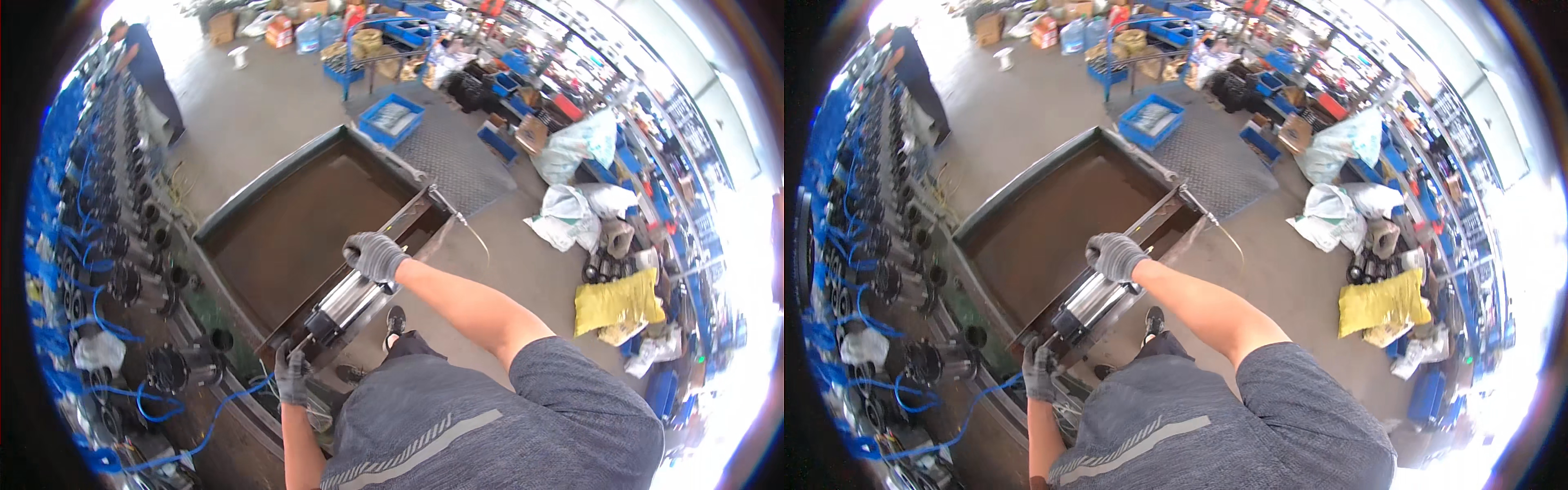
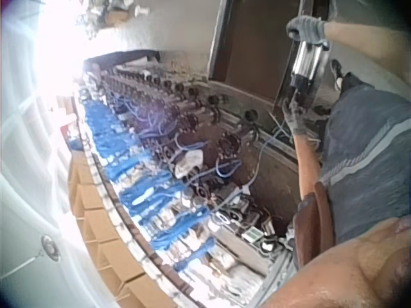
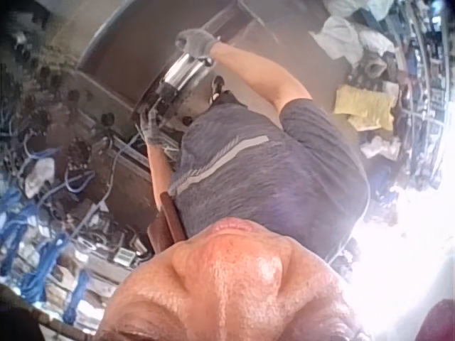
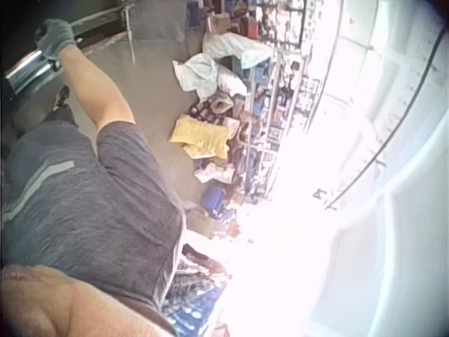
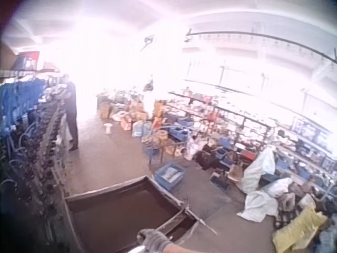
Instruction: Testing water pumps by submerging them in a water tank and using an air line to check functionality.
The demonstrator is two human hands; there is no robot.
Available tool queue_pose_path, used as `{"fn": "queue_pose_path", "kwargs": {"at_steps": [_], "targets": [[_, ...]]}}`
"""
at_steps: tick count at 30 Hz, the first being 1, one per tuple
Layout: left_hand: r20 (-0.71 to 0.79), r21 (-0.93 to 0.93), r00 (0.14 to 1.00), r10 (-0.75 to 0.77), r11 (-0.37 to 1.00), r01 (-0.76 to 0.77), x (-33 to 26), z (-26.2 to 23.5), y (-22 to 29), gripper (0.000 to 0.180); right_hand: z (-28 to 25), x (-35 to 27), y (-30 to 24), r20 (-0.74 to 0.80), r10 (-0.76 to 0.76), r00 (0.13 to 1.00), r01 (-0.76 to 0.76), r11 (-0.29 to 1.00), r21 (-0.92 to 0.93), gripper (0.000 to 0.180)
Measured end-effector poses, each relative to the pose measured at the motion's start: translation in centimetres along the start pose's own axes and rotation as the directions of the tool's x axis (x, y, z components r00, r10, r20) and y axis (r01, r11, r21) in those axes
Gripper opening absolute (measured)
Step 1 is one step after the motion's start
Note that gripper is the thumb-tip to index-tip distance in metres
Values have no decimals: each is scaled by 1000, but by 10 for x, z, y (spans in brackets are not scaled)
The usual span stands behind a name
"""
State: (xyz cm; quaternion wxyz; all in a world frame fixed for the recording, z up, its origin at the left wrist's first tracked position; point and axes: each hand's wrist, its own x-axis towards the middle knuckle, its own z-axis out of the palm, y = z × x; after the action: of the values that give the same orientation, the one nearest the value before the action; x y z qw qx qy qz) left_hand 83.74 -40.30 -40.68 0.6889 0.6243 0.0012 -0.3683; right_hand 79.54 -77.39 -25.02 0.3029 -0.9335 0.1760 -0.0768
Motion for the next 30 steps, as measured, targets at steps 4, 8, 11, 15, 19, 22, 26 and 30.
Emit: {"fn": "queue_pose_path", "kwargs": {"at_steps": [4, 8, 11, 15, 19, 22, 26, 30], "targets": [[50, -139, 985, 168, 977, -159, 1, -9, -12, 55, 1, 0, -9, -18, -37, 999, 38, 999, 20, 20], [-84, 630, 968, 236, 765, -132, 6, -2, -7, 44, 0, -2, -8, 19, -36, 999, 35, 999, 10, 22], [15, -23, 967, 255, 967, -254, 5, -5, -6, 38, 5, 0, -9, 7, -85, 996, 85, 996, 2, 24], [124, -249, 992, -22, 967, 52, -27, 16, 42, 42, -5, -8, -6, -1, -44, 999, 44, 999, 23, 23], [70, 432, 956, 285, 855, -286, -2, -17, 6, 36, 2, -3, -19, -3, -73, 997, 73, 997, 0, 22], [-54, 405, 998, 12, 914, 11, 12, -19, -1, 27, 4, -4, -12, -24, -81, 996, 81, 997, 3, 22], [133, -390, 956, -262, 873, 294, -17, 15, 43, 24, 2, -8, 3, -46, -64, 997, 64, 998, 0, 22], [-10, -217, 999, -38, 976, 35, -31, 25, 37, 30, 1, -6, -2, -2, -51, 999, 51, 999, 0, 23]]}}
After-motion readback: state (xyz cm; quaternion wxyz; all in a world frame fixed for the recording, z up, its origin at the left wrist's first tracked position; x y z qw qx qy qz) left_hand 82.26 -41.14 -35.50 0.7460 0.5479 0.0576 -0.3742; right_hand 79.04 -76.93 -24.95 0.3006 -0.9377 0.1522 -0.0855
